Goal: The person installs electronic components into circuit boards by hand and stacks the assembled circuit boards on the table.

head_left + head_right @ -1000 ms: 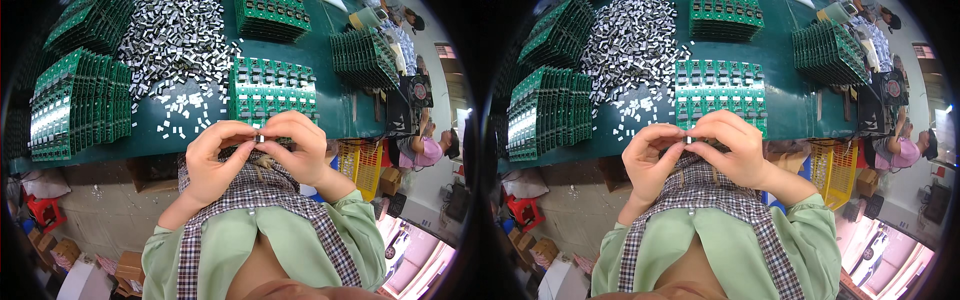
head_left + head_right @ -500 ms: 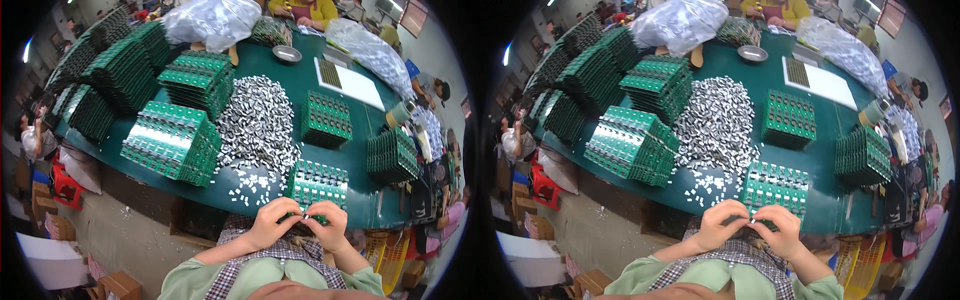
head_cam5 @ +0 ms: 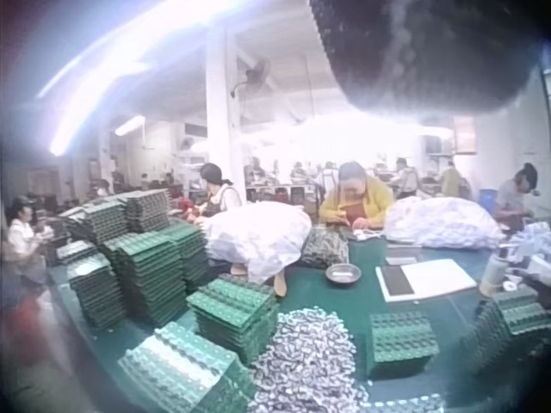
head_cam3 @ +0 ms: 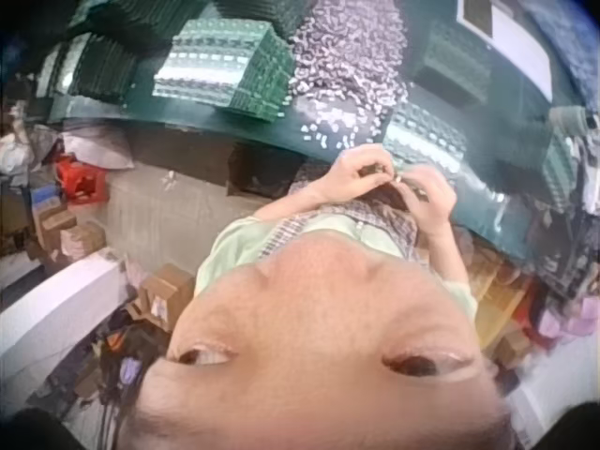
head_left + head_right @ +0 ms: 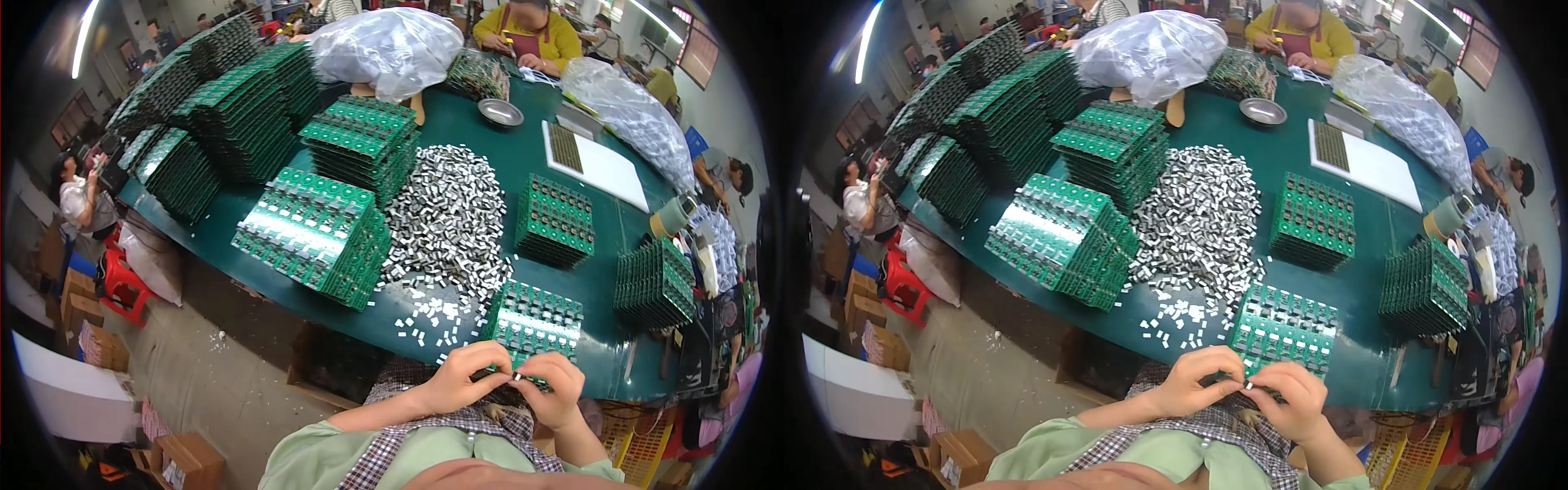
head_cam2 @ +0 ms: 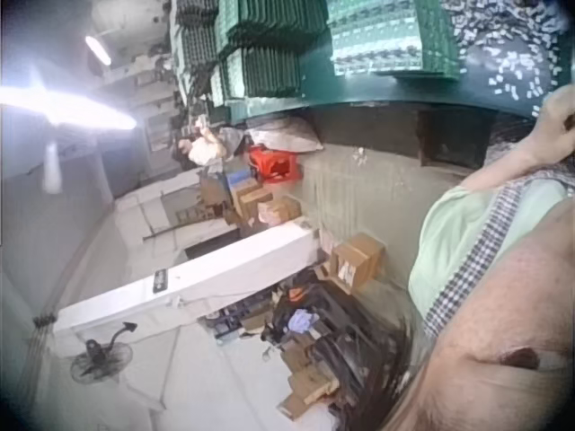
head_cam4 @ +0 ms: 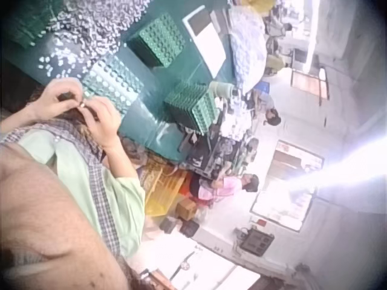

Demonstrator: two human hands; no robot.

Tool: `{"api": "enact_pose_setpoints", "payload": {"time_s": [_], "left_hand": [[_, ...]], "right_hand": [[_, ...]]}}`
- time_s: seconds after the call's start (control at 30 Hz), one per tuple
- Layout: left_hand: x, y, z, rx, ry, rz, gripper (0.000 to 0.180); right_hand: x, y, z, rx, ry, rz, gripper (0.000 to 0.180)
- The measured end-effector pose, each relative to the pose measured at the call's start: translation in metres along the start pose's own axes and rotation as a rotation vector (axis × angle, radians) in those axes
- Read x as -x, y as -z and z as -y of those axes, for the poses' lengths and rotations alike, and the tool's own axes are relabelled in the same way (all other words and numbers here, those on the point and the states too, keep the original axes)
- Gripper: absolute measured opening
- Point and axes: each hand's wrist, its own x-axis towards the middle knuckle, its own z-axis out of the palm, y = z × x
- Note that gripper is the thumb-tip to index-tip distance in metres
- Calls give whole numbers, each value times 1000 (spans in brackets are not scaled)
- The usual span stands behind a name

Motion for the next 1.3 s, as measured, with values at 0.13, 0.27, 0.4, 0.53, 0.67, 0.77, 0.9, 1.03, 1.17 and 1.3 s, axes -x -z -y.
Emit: {"api": "enact_pose_setpoints", "payload": {"time_s": [0.13, 0.27, 0.4, 0.53, 0.67, 0.77, 0.9, 1.03, 1.17, 1.3], "left_hand": [[1, -7, -6, -40, -1, -71, 17], [2, -9, 1, -211, -159, -115, 18], [-1, -12, 2, -320, -218, -165, 17], [-4, -12, 4, -431, -299, -202, 16], [-8, -12, 0, -443, -308, -173, 17], [-6, 0, 3, -495, -236, -142, 19], [-3, 36, 22, -814, -18, -224, 21], [-6, 77, 44, -1177, 206, -214, 48], [-11, 92, 56, -1209, 267, -213, 59], [-15, 90, 64, -1284, 265, -234, 60]], "right_hand": [[2, 0, 5, -16, -25, -57, 21], [5, -2, 6, 44, 28, -90, 24], [4, -2, 2, 42, 44, -109, 24], [4, -2, 0, 13, -10, -115, 22], [5, 1, -1, -60, -102, -109, 20], [8, 7, -7, -44, -182, -176, 18], [16, 22, -19, -119, -312, -281, 15], [30, 35, -34, -133, -381, -369, 16], [46, 43, -45, -153, -447, -422, 14], [63, 50, -50, -185, -473, -468, 13]]}}
